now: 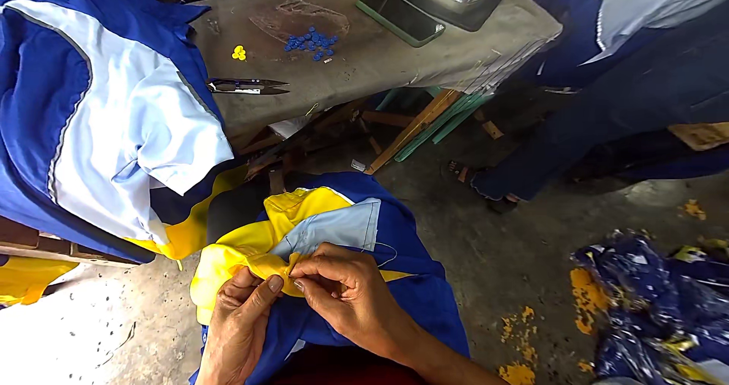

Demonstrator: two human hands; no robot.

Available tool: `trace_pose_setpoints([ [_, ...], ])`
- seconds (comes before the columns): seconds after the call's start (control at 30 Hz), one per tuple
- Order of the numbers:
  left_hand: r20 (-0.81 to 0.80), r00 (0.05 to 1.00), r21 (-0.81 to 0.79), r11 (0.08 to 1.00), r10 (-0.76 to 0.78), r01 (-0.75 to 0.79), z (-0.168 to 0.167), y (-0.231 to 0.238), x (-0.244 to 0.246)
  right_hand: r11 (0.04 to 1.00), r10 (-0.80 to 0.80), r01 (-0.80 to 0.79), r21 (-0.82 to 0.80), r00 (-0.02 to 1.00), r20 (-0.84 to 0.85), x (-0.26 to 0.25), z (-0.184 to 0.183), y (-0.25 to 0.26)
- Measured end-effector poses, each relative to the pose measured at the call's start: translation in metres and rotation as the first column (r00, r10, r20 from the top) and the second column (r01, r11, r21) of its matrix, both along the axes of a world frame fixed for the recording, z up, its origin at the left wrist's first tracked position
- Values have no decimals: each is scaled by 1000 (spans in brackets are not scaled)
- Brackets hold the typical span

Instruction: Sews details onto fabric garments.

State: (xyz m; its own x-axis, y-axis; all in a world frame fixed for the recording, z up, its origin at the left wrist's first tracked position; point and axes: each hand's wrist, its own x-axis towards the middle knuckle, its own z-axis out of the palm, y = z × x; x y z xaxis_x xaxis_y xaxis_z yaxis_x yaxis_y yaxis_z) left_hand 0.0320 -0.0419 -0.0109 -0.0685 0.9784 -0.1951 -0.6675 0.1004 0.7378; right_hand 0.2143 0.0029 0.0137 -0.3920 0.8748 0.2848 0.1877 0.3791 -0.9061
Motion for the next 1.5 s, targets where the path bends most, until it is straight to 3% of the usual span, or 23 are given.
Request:
trace_pose_setpoints([
  [0.17, -14, 1000, 33, 999, 4, -3, -1, 0, 0, 1000, -8, 8, -17, 1000, -25, -4, -2, 0],
  [0.4, 121, 992, -41, 999, -26, 31, 4, 0, -1, 999, 25, -23, 31, 998, -51, -3, -4, -2],
  [0.73, 83, 996, 22, 999, -35, 34, 1, -1, -3, 1000, -5, 5, 22, 1000, -2, -7, 1, -2],
  [0.87, 180, 981, 16, 997, -72, 70, 0, 1, -4, 1000, 2, -1, 15, 1000, -23, -8, 0, -1],
  [1.03, 218, 969, 19, 993, -114, 112, -1, 0, -4, 994, 52, -68, -83, 982, -180, -10, -5, 2],
  [1.17, 77, 993, 85, 993, -86, 79, -3, -1, -2, 984, 68, -107, -145, 966, -249, -12, -2, 8],
  [1.23, -45, 999, 107, 994, -22, 27, -3, -1, 1, 993, 79, -90, -80, 989, -127, -8, 3, 11],
  [1.33, -174, 985, 112, 994, 18, 1, -3, -1, 2, 989, -2, -22, 147, 987, 162, 0, 18, 10],
  [1.5, -284, 958, 156, 988, 40, 5, -3, -1, 2, 968, 16, -73, 239, 973, 231, -10, 19, 7],
])
